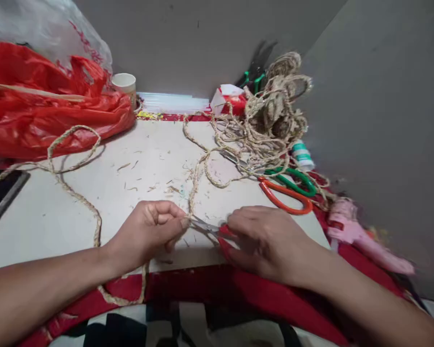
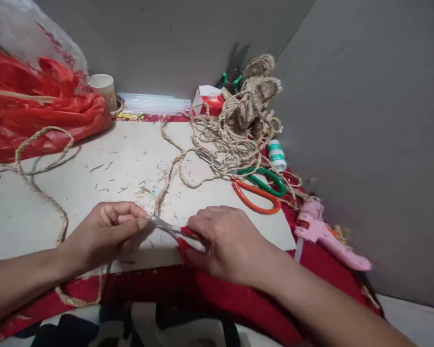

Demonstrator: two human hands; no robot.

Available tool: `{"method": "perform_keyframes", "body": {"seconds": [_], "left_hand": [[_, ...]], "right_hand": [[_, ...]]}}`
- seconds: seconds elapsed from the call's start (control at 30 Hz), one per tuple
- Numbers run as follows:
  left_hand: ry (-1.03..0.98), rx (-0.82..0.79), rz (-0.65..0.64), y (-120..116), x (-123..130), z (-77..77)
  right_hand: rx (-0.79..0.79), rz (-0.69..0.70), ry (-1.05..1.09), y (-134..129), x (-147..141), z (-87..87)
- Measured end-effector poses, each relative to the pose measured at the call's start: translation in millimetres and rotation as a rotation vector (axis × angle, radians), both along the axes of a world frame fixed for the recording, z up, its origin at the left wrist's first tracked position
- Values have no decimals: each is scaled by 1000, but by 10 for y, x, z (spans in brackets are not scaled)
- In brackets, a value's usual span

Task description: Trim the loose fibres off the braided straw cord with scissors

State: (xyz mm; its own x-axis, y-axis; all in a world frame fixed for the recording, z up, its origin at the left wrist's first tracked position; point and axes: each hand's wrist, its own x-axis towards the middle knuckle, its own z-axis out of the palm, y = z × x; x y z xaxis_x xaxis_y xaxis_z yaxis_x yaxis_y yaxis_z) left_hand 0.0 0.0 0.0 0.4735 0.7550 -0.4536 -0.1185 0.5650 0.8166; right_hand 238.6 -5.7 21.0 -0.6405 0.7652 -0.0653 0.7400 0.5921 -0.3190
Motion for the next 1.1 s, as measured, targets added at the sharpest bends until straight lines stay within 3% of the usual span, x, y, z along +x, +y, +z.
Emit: {"method": "perform_keyframes", "body": {"seconds": [0.27,0.63,0.77,0.97,1.1], "left_hand": [[14,42,0,-1,30,-38],[47,24,4,11,60,-31],[50,22,-8,11,55,-23],[79,22,1,12,60,12],[72,26,-6,9,66,2]], "right_hand": [[9,22,-7,20,-5,-55],[261,33,-28,-5,-18,-141],[190,58,10,-9,-44,-145],[-53,35,51,33,-35,-121],[-59,7,50,43,-14,-81]]}}
